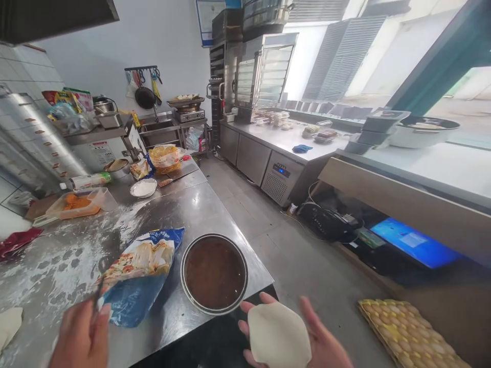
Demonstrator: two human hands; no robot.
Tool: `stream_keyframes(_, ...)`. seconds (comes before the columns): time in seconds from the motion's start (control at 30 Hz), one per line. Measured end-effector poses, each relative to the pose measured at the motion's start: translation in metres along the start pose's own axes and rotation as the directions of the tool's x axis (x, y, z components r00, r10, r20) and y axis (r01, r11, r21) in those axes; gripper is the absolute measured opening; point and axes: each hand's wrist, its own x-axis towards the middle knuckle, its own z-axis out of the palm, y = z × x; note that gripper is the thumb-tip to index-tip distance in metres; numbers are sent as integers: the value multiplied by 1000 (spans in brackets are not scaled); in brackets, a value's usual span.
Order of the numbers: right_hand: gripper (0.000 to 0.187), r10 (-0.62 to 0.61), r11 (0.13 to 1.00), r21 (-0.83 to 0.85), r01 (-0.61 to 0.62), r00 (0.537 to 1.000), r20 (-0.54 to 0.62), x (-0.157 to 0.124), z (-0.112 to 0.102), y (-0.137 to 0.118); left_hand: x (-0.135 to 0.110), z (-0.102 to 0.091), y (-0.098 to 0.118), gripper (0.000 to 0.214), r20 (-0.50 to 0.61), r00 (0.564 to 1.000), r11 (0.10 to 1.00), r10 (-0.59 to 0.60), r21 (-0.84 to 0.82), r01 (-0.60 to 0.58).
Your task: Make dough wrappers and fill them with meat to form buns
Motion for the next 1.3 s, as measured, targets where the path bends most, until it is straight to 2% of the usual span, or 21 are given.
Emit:
stream_keyframes(0.07, 46, 19, 999, 26, -19, 1000, 3, 13, -9, 8, -17, 5, 39, 42, 71, 963, 965, 261, -16, -260)
stream_keyframes(0.13, 41, -28, 999, 38, 30, 999, -39, 26, -17, 15, -19, 17, 88, 46, 244, 867, 891, 435, 25, -454)
stream_keyframes(0.2, 46, -91, 995, 41, 94, 993, -78, 35, -22, 19, -3, 32, 142, 51, 412, 786, 812, 461, 162, -561)
stream_keyframes(0.27, 51, -130, 990, 38, 134, 986, -107, 42, -22, 18, 24, 48, 189, 49, 485, 765, 742, 424, 299, -600)
stream_keyframes(0.33, 54, -139, 989, 34, 145, 982, -125, 47, -23, 17, 51, 64, 223, 46, 510, 753, 695, 415, 357, -624)
stream_keyframes(0.43, 53, -159, 986, 33, 166, 976, -148, 54, -25, 18, 71, 82, 242, 36, 600, 667, 629, 442, 323, -707)
stream_keyframes(0.5, 51, -179, 982, 33, 187, 969, -168, 57, -28, 21, 66, 84, 237, 30, 693, 557, 567, 458, 255, -783)
stream_keyframes(0.6, 49, -208, 974, 45, 220, 960, -190, 59, -34, 21, 49, 72, 221, 30, 809, 372, 479, 455, 130, -868)
stream_keyframes(0.63, 49, -217, 972, 47, 230, 957, -191, 59, -35, 20, 45, 66, 218, 31, 836, 321, 457, 445, 97, -884)
stream_keyframes(0.67, 50, -225, 970, 44, 237, 955, -192, 59, -36, 19, 45, 61, 218, 33, 851, 297, 441, 433, 87, -893)
stream_keyframes(0.7, 51, -230, 970, 34, 241, 954, -194, 59, -36, 17, 47, 58, 220, 35, 852, 311, 435, 421, 111, -894)
stream_keyframes(0.8, 54, -238, 971, -9, 241, 951, -199, 56, -35, 14, 62, 60, 235, 34, 784, 481, 453, 392, 290, -843)
stream_keyframes(0.83, 55, -235, 971, -14, 237, 951, -200, 56, -34, 14, 67, 64, 240, 33, 762, 521, 462, 385, 330, -824)
stream_keyframes(0.87, 55, -227, 973, -10, 230, 953, -202, 55, -33, 14, 69, 68, 243, 32, 757, 533, 465, 378, 342, -816)
stream_keyframes(0.93, 56, -204, 977, 11, 211, 957, -207, 53, -32, 14, 66, 72, 243, 29, 791, 489, 461, 368, 302, -835)
stream_keyframes(1.07, 55, -194, 979, 19, 203, 956, -219, 51, -31, 12, 53, 64, 233, 24, 860, 345, 426, 376, 170, -889)
stream_keyframes(1.1, 54, -196, 979, 15, 204, 956, -220, 51, -30, 11, 55, 62, 232, 26, 855, 337, 412, 395, 163, -896)
stream_keyframes(1.13, 54, -197, 979, 11, 205, 955, -222, 50, -30, 9, 58, 63, 233, 30, 834, 358, 401, 419, 184, -897)
stream_keyframes(1.23, 55, -200, 979, 1, 206, 953, -227, 50, -28, 8, 71, 75, 240, 38, 725, 501, 402, 472, 328, -855)
stream_keyframes(1.27, 55, -201, 978, -1, 206, 952, -231, 51, -27, 8, 72, 81, 242, 39, 706, 522, 406, 479, 349, -845)
stream_keyframes(1.3, 56, -202, 978, -2, 207, 951, -236, 51, -27, 8, 71, 86, 242, 39, 709, 515, 405, 481, 342, -848)
